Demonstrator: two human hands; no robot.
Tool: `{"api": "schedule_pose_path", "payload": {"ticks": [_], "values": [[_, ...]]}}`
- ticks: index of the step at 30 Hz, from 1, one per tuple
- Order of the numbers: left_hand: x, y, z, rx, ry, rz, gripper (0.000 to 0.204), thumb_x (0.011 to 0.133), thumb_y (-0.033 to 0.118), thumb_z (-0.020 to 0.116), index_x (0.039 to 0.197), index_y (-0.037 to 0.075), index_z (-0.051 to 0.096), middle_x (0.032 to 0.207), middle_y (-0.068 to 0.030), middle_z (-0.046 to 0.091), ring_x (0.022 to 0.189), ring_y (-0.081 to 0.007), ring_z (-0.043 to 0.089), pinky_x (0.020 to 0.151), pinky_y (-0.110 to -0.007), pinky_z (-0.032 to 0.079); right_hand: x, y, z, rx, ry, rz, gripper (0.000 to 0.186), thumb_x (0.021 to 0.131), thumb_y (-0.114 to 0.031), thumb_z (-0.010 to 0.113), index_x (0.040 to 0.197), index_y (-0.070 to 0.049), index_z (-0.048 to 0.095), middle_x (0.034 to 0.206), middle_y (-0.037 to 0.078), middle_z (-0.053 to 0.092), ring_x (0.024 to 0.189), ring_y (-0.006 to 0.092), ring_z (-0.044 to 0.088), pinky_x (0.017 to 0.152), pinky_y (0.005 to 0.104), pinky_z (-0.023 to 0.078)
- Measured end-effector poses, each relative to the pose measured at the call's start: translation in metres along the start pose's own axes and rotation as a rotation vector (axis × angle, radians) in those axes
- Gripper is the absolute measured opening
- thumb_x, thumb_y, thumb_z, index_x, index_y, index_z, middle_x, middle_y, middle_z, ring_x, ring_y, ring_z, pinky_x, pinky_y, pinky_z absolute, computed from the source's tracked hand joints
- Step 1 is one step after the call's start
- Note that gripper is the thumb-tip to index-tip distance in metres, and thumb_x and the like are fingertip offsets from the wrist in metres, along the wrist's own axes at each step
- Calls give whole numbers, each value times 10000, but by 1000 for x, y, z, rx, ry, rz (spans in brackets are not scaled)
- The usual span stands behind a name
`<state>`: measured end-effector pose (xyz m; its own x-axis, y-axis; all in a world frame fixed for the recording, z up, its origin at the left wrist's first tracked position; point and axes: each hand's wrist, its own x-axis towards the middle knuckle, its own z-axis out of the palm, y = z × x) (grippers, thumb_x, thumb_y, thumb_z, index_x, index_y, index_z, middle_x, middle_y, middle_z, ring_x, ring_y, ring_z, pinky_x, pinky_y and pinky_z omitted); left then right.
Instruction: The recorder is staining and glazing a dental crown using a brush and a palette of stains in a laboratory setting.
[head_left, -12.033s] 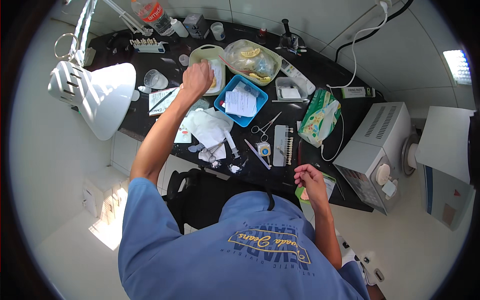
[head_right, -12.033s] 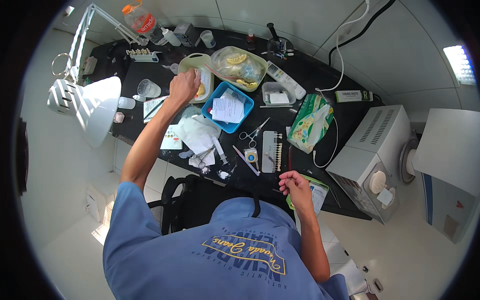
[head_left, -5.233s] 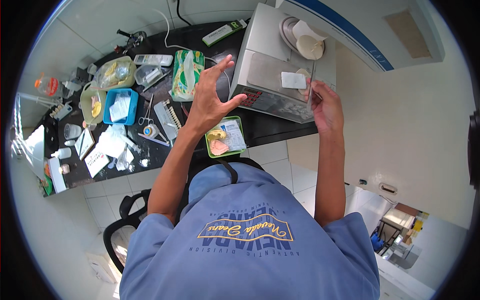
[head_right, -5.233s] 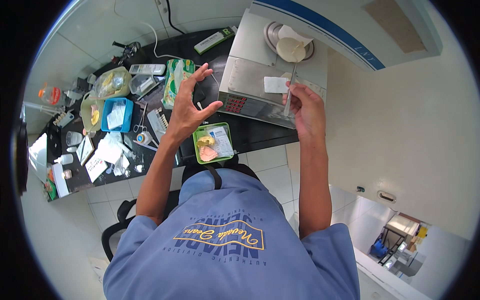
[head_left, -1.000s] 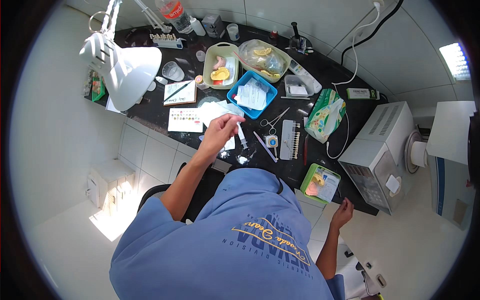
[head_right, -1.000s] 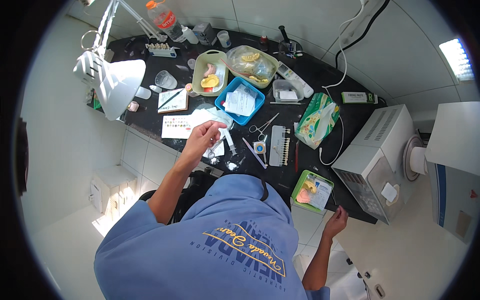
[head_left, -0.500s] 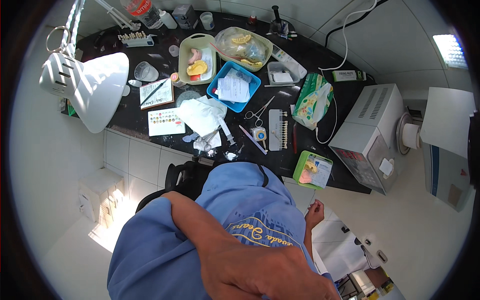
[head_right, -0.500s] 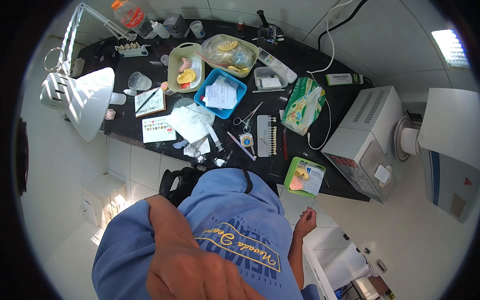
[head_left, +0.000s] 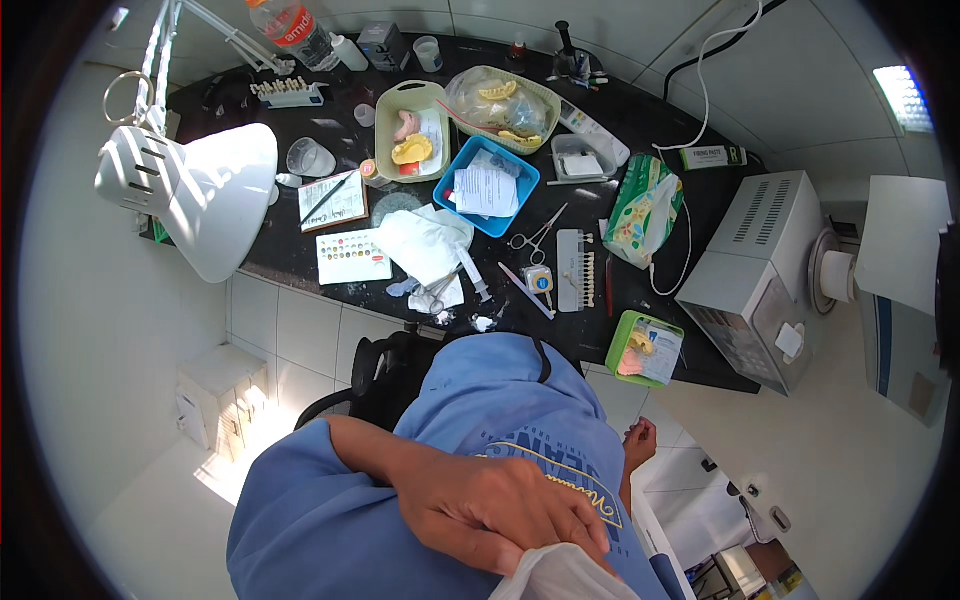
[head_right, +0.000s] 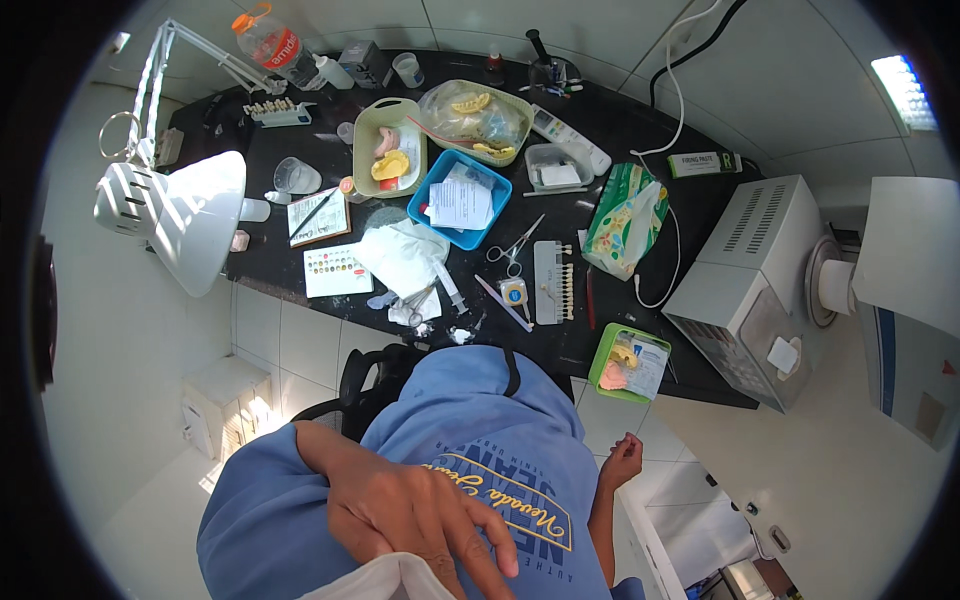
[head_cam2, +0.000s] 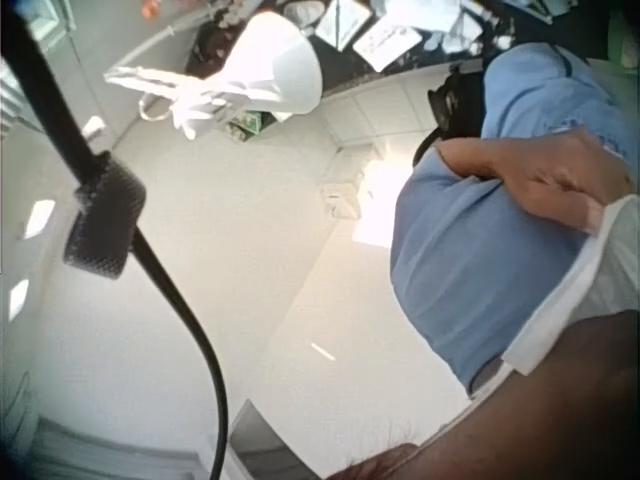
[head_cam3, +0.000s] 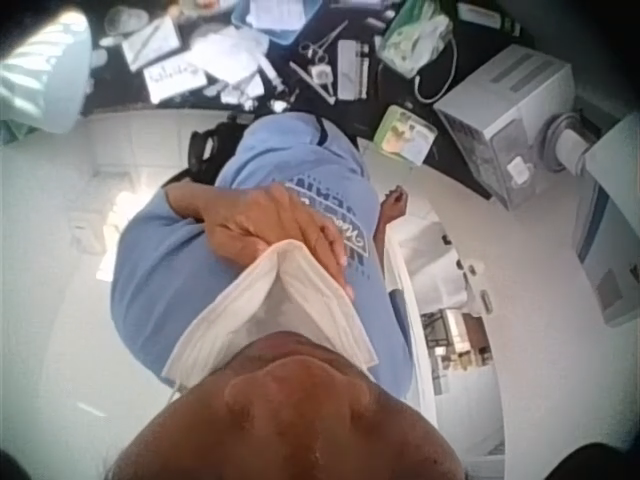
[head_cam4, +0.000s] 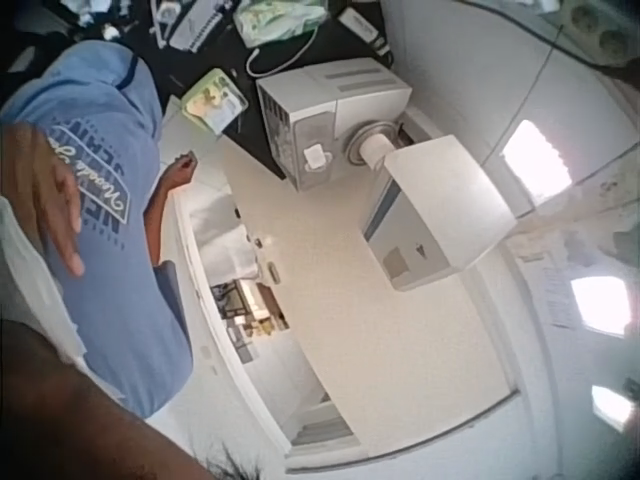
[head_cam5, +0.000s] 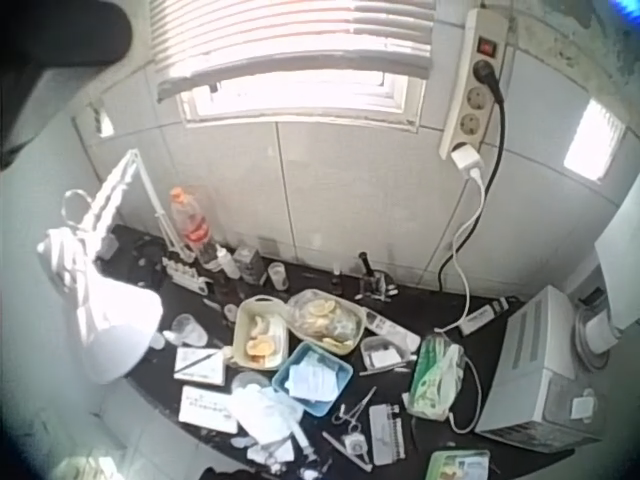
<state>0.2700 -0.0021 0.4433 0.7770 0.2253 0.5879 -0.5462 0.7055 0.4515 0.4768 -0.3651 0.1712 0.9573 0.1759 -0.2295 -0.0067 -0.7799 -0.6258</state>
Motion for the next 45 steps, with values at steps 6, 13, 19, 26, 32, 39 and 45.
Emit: {"api": "schedule_pose_path", "payload": {"ticks": [6,13,19,26,32,39,45], "values": [[8,2,-2,124,-51,-58,306,947,165,440,968,-87,613,1081,-221,632,1025,-362,594,927,-483,411,-3,-7,8,45,4,20,202,940,-149,528,985,3,653,670,60,597,582,110,565,535,260,469],[39,-9,0,76,-72,-224,395,965,225,412,1122,-103,568,999,-195,638,993,-335,605,883,-441,431,4,-25,23,60,19,47,218,949,-164,509,983,-8,657,695,83,629,591,122,593,568,267,481],[68,-34,33,-135,349,38,558,1003,329,389,1044,-181,612,883,-244,686,648,-261,649,566,-326,516,-11,-21,38,143,-14,107,220,945,-143,503,969,16,653,674,78,622,573,115,582,555,260,474],[74,-16,-8,-249,-117,-319,867,906,633,410,1213,-175,481,1242,-340,497,1153,-399,524,939,-473,419,-15,-4,44,220,-12,192,209,951,-132,499,975,8,653,689,62,616,569,95,559,532,234,466],[22,-1,-86,1419,455,-717,315,873,241,631,1097,21,641,927,-150,684,840,-264,664,752,-341,502,-15,9,25,188,-57,154,186,953,-102,485,1040,-21,629,692,39,587,569,83,537,512,229,435],[-91,93,-260,2120,1123,-629,205,847,206,624,891,9,653,759,-155,680,699,-318,661,653,-398,495,-3,-48,13,174,61,74,200,964,-147,488,990,-11,633,669,24,552,536,69,473,504,218,402],[-96,157,-281,2084,1502,-682,284,834,300,630,956,50,688,810,-124,698,766,-238,685,730,-348,517,40,-227,52,333,-130,-504,178,948,-133,527,951,-7,652,663,15,574,558,52,499,510,201,392]]}}
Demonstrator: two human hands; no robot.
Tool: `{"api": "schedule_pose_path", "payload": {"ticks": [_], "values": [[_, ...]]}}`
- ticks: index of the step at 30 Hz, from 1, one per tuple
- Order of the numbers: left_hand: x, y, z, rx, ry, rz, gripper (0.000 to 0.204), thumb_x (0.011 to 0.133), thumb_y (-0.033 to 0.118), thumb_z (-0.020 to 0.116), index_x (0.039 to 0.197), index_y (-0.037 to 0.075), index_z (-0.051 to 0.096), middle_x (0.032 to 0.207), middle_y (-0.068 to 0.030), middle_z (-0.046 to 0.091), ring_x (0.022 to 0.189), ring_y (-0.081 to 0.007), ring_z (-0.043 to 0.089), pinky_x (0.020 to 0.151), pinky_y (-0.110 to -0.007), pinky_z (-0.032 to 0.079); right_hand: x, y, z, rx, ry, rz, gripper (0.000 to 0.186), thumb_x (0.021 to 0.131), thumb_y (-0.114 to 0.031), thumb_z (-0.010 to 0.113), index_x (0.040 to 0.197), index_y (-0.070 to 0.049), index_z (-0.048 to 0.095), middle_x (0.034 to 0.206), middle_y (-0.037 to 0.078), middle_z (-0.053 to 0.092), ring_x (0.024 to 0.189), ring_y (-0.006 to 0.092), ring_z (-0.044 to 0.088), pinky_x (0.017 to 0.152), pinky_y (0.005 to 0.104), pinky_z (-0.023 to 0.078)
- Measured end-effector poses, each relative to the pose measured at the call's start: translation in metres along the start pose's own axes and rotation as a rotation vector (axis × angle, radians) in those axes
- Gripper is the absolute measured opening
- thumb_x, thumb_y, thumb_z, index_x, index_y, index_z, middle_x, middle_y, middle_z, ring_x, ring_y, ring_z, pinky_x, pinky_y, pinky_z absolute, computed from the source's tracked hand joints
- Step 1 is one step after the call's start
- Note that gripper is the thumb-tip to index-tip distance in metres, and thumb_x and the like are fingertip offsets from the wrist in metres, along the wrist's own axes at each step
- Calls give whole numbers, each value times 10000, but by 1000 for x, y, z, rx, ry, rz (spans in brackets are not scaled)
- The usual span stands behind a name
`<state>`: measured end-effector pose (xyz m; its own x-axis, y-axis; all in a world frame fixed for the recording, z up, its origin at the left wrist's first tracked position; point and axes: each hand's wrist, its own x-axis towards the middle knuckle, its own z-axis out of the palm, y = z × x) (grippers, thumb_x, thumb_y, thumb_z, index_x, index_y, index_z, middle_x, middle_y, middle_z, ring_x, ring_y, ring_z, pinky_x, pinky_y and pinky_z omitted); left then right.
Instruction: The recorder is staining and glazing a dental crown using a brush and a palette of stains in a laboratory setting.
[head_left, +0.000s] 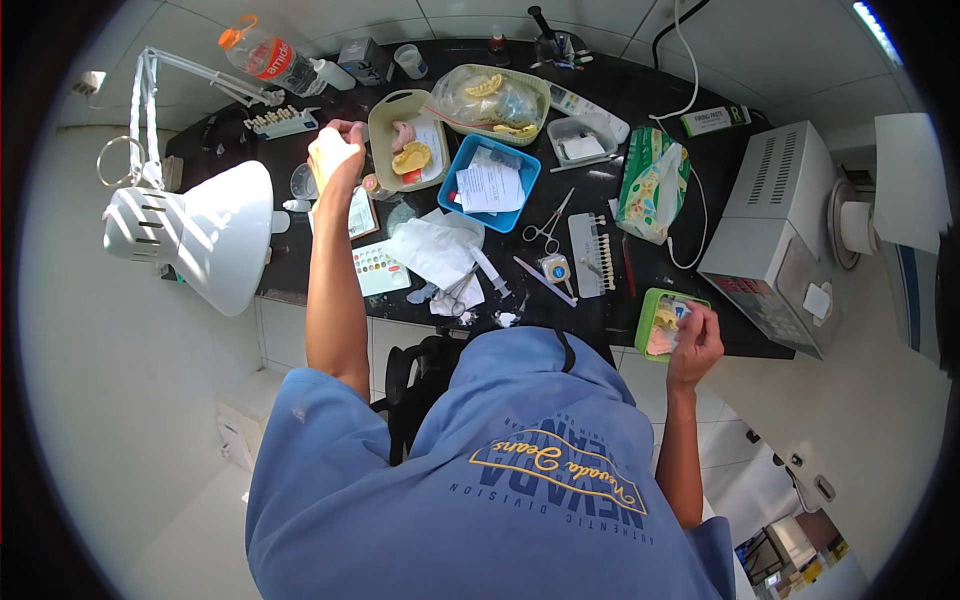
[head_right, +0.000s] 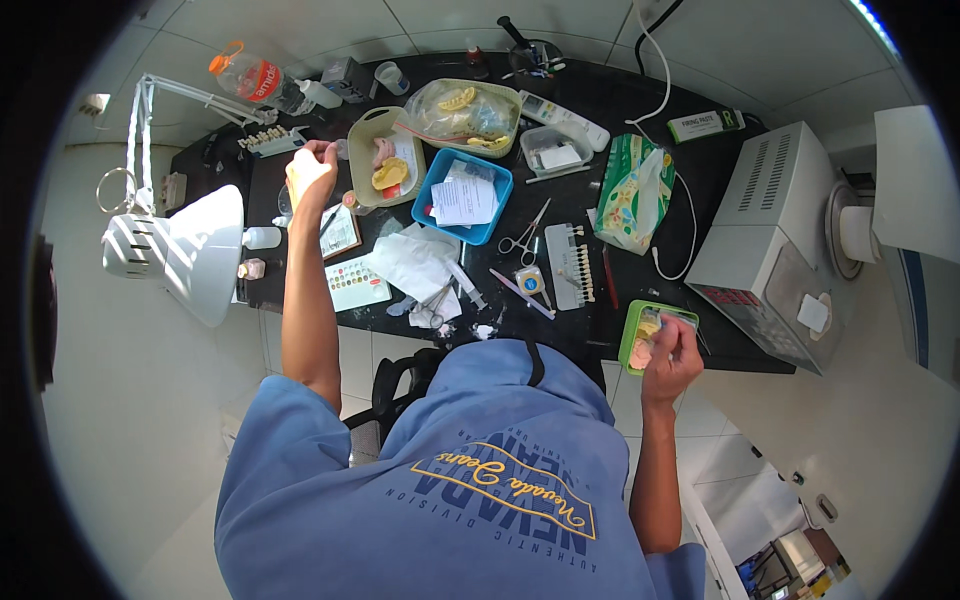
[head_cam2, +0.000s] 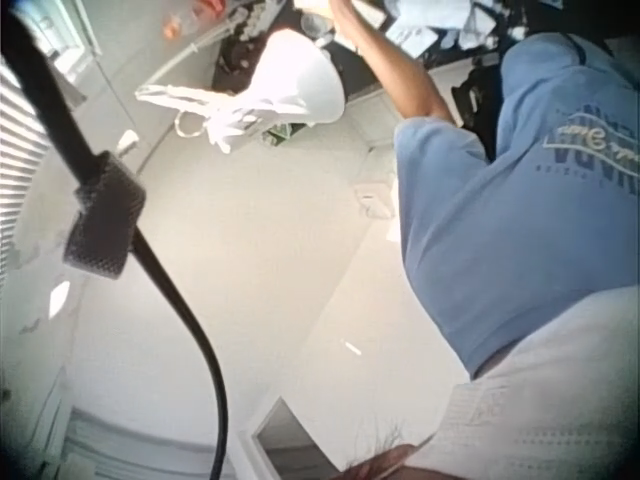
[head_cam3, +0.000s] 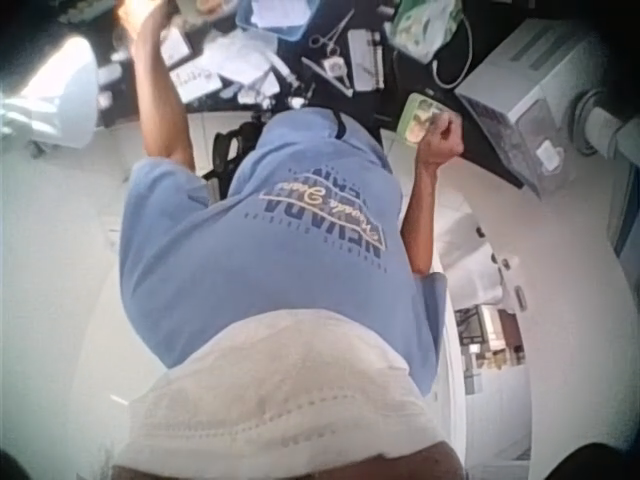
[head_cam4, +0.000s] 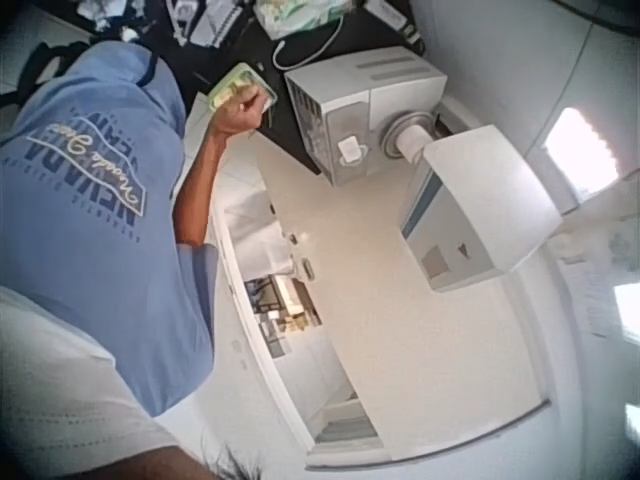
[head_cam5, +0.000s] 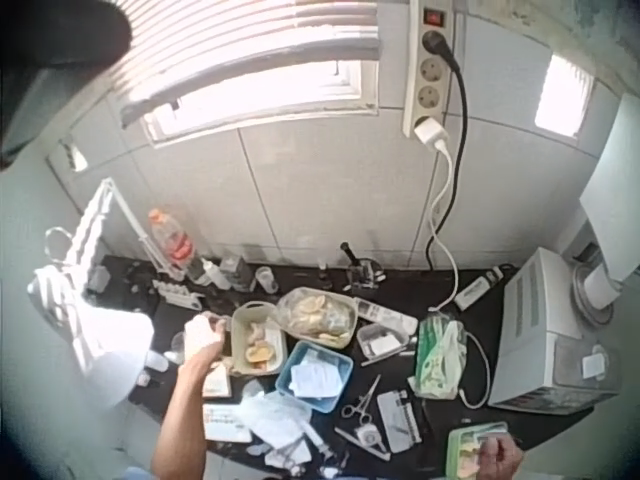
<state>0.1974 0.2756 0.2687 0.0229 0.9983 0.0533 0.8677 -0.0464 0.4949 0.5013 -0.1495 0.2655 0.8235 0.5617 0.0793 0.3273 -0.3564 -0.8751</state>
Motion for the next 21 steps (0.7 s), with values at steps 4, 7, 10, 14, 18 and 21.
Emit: {"api": "schedule_pose_path", "payload": {"ticks": [4,7,10,14,18,21], "values": [[12,-26,13,90,-143,82,310,798,323,633,914,44,702,821,-183,689,826,-333,678,797,-400,517,88,-84,96,-48,-305,-331,151,909,-98,558,919,9,664,707,105,643,603,132,612,569,248,469],[11,-27,24,82,-201,58,301,792,320,640,899,47,709,818,-170,693,825,-334,678,801,-402,518,141,-104,157,-85,-444,-382,161,881,-131,580,943,-11,668,806,155,669,678,247,651,634,311,497],[14,-36,34,80,-276,30,315,795,327,652,940,52,705,821,-181,691,837,-343,675,810,-408,517,187,-97,216,-222,-463,-459,218,854,-178,592,982,-16,662,872,181,675,770,330,657,706,379,509],[9,-28,41,226,-273,40,316,826,303,638,983,32,674,873,-254,663,882,-413,644,794,-475,511,223,-90,264,-511,-529,-375,317,804,-220,605,1032,-5,652,912,228,670,889,403,638,818,445,500],[6,-21,38,261,-252,-10,299,835,295,633,946,19,663,851,-249,662,866,-414,645,763,-482,517,235,-92,291,-663,-703,-338,335,776,-218,614,1008,20,656,920,258,661,921,410,634,865,443,496],[8,-19,40,310,-256,4,293,838,281,630,972,23,661,815,-244,659,826,-422,643,730,-499,511,243,-81,304,-741,-794,-302,331,784,-227,591,981,31,656,929,265,659,924,413,634,871,445,494]]}}
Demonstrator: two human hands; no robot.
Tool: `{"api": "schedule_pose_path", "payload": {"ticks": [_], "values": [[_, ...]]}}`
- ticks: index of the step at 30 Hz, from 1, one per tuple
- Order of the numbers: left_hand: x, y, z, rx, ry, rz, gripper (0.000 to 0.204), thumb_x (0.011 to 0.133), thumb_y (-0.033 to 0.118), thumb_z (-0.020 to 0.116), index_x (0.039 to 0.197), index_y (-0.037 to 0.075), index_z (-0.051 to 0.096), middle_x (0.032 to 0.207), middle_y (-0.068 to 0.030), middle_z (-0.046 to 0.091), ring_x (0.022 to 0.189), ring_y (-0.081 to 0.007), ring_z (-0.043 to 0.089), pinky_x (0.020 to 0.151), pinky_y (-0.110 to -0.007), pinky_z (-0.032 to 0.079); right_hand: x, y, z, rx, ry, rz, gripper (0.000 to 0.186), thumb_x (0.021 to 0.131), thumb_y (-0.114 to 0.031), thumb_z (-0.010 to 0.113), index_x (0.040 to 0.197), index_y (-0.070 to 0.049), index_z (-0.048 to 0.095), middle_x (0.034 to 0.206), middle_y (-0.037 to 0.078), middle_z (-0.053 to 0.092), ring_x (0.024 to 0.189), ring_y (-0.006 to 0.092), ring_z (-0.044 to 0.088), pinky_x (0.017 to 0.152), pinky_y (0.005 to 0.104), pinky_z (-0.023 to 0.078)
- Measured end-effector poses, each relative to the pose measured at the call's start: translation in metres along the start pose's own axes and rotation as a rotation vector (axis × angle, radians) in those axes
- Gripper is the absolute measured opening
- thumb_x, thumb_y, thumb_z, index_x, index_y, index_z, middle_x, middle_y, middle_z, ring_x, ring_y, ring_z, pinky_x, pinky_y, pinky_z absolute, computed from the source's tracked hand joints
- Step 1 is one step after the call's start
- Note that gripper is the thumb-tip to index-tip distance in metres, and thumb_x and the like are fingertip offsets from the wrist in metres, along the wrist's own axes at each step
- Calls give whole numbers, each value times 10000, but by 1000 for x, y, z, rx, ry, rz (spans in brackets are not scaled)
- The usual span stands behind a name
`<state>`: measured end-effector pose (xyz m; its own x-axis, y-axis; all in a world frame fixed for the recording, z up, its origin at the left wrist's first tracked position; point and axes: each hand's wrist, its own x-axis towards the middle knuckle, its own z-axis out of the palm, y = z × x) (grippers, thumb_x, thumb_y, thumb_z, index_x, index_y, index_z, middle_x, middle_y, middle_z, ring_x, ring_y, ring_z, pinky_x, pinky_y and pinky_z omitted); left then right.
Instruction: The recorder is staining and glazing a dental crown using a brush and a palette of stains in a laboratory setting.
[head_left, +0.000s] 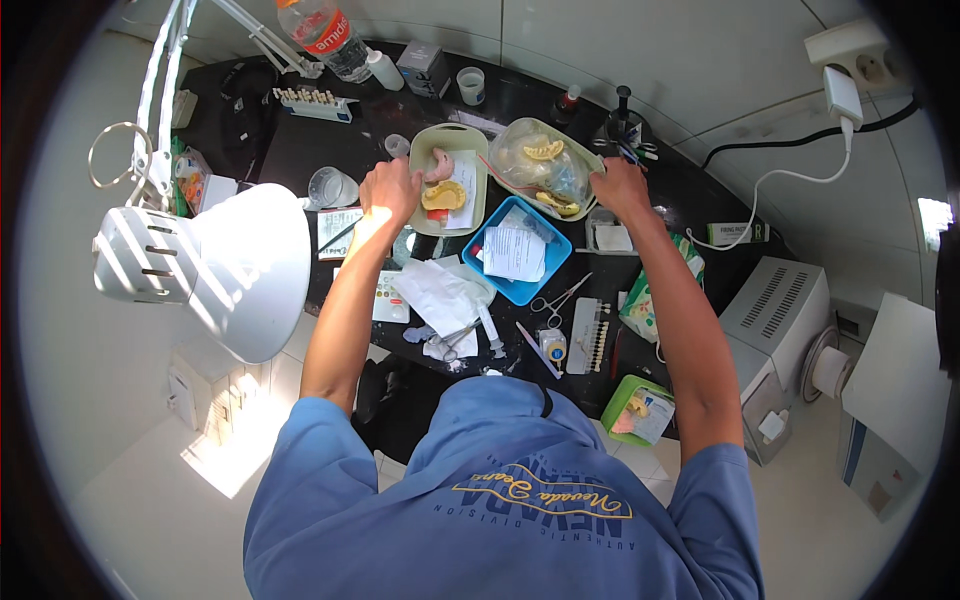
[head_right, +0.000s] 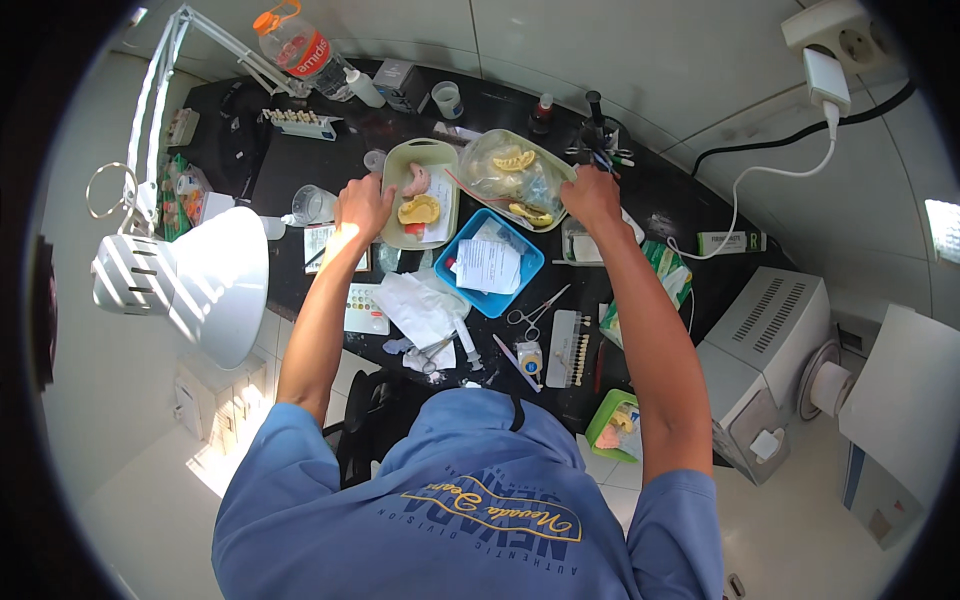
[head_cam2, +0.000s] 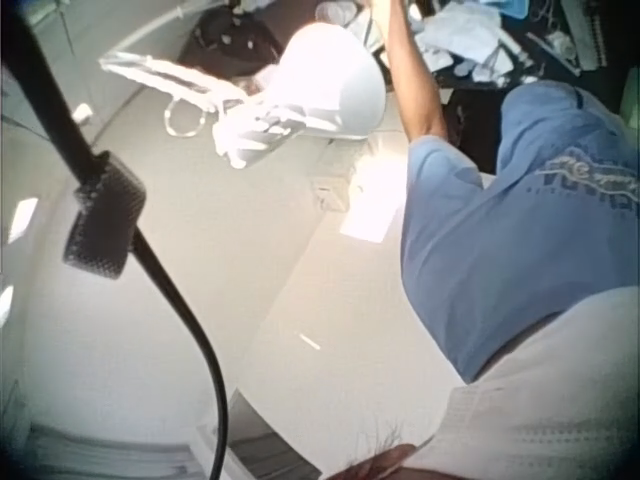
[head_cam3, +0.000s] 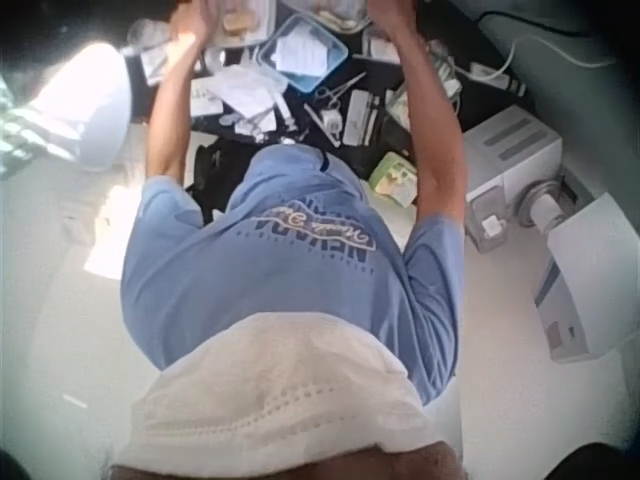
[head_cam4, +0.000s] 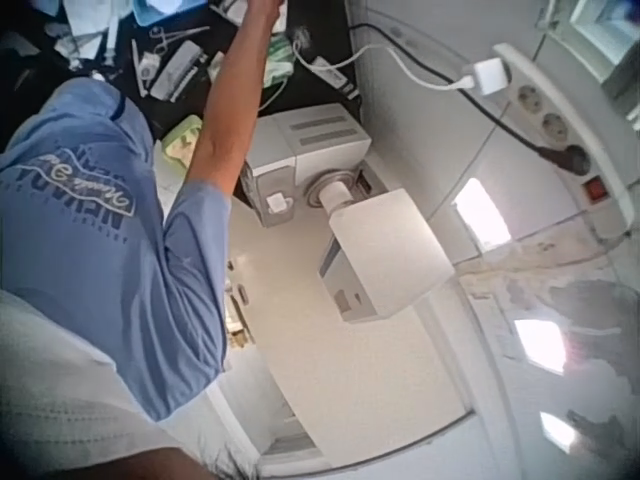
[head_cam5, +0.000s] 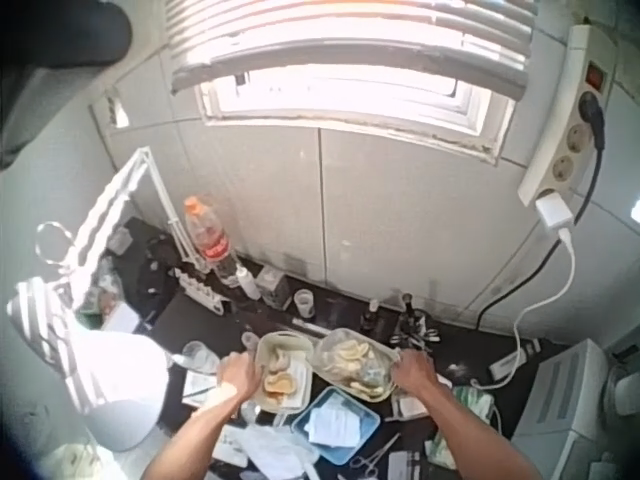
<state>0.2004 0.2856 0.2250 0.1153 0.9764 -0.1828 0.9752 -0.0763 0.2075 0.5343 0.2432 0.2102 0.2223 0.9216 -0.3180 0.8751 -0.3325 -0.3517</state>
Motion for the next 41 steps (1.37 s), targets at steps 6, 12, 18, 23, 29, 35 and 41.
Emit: {"api": "schedule_pose_path", "payload": {"ticks": [6,12,18,23,29,35,41], "values": [[9,-4,11,-4,21,65,253,863,225,597,872,-24,640,776,-271,639,767,-444,631,689,-513,506,11,6,11,29,-40,-32,288,863,-199,510,940,38,655,886,276,653,896,422,630,865,484,476],[11,-13,9,-97,112,93,251,881,189,560,849,-54,610,733,-288,614,741,-467,609,680,-527,486,6,11,16,165,-105,51,284,876,-188,489,903,40,656,807,246,666,804,384,663,806,453,507],[2,-6,-8,-163,219,29,238,892,182,524,855,-40,603,726,-290,606,738,-473,604,666,-530,478,-18,-8,7,469,-71,117,307,905,-168,445,868,66,641,618,144,660,535,228,671,621,336,548],[-10,-4,-18,-291,313,3,234,899,184,497,868,-22,605,710,-285,605,724,-466,608,655,-519,481,-29,-20,-3,561,-11,97,322,904,-165,435,862,100,613,632,164,664,552,235,676,594,325,552],[-33,1,-38,-348,353,23,234,901,193,493,867,-12,599,697,-273,605,683,-449,606,625,-488,479,-72,-33,-37,650,45,53,316,899,-157,434,878,101,614,657,167,669,553,222,676,574,314,550],[-79,18,-44,-310,394,214,241,912,192,487,849,-21,580,689,-269,592,666,-451,589,607,-500,451,-160,-11,-65,742,124,66,302,909,-151,446,883,96,617,686,130,661,551,169,656,542,287,532],[-127,68,-58,-397,216,320,242,906,213,510,949,-4,607,766,-275,630,728,-461,614,678,-530,472,-289,34,-60,906,267,214,309,917,-117,460,1140,-7,643,796,142,688,601,176,671,560,269,554]]}}
